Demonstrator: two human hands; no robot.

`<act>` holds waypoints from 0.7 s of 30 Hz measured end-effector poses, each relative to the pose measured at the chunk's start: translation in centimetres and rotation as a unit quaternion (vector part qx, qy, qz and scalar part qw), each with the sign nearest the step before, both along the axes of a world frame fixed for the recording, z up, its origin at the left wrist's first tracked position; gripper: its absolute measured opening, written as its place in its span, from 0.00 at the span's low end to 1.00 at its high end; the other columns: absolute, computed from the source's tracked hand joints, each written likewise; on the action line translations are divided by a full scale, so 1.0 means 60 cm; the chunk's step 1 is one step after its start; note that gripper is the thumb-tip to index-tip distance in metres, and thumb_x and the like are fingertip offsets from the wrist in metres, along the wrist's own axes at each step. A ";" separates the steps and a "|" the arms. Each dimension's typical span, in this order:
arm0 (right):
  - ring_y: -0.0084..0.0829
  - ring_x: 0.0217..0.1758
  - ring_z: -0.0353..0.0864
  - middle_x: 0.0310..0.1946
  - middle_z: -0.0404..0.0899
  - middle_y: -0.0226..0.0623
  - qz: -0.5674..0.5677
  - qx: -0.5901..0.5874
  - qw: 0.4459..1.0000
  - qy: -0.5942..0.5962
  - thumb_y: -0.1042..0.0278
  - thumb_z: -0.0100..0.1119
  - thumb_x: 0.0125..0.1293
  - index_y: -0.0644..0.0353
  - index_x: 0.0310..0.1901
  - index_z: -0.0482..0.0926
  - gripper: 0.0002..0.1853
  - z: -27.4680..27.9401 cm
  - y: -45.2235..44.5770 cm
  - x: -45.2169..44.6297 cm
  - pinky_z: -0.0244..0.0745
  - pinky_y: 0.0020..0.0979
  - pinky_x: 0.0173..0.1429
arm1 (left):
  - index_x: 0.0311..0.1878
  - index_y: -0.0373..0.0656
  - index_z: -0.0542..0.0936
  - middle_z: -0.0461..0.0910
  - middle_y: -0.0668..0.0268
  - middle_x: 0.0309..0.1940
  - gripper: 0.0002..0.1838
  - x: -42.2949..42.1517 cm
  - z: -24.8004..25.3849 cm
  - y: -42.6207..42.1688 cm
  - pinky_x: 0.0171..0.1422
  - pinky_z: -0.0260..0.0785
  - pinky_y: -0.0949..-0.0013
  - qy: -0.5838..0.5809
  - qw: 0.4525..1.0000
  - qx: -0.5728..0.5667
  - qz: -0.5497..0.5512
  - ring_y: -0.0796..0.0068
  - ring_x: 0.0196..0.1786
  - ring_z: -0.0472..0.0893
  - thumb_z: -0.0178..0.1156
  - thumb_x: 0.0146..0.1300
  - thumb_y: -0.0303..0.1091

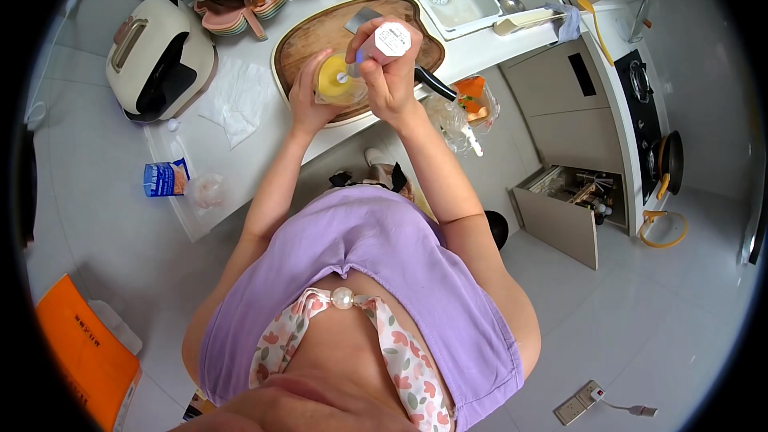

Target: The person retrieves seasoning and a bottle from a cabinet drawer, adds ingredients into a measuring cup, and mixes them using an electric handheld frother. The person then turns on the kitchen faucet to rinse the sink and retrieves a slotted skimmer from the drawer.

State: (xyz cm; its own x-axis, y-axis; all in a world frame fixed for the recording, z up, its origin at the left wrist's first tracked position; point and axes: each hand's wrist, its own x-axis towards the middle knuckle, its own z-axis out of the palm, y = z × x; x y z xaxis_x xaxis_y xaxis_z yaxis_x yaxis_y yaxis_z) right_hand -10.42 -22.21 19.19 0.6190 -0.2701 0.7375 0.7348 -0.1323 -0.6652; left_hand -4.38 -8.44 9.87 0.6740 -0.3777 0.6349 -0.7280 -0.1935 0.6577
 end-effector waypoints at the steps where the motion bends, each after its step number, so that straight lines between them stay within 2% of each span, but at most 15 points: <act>1: 0.28 0.32 0.73 0.39 0.69 0.43 0.000 0.001 1.000 0.001 0.51 0.51 0.68 0.60 0.56 0.54 0.26 0.000 0.000 0.000 0.68 0.28 0.38 | 0.59 0.47 0.69 0.74 0.64 0.56 0.47 0.000 0.000 0.000 0.59 0.70 0.62 0.000 1.000 0.001 0.000 0.60 0.57 0.75 0.76 0.26 0.31; 13: 0.28 0.33 0.73 0.39 0.69 0.43 0.002 0.004 1.000 0.000 0.50 0.51 0.68 0.60 0.55 0.54 0.27 0.000 0.000 -0.002 0.69 0.28 0.39 | 0.59 0.46 0.69 0.74 0.64 0.56 0.48 -0.003 0.000 0.001 0.60 0.70 0.62 0.003 1.000 -0.011 -0.003 0.60 0.58 0.75 0.77 0.25 0.31; 21: 0.28 0.33 0.73 0.38 0.69 0.43 -0.006 -0.001 1.000 -0.002 0.49 0.50 0.68 0.61 0.55 0.54 0.27 0.002 0.000 -0.004 0.69 0.28 0.39 | 0.58 0.44 0.70 0.75 0.63 0.56 0.45 -0.005 0.001 0.002 0.59 0.71 0.61 -0.007 1.000 -0.003 0.003 0.60 0.57 0.75 0.77 0.31 0.40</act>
State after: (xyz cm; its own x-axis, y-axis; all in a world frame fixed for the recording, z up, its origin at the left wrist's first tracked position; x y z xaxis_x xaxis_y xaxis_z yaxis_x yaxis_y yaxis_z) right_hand -10.65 -22.19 19.30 0.6125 -0.2759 0.7408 0.7359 -0.1431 -0.6618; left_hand -4.68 -8.32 9.95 0.6666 -0.3697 0.6473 -0.7366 -0.1934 0.6481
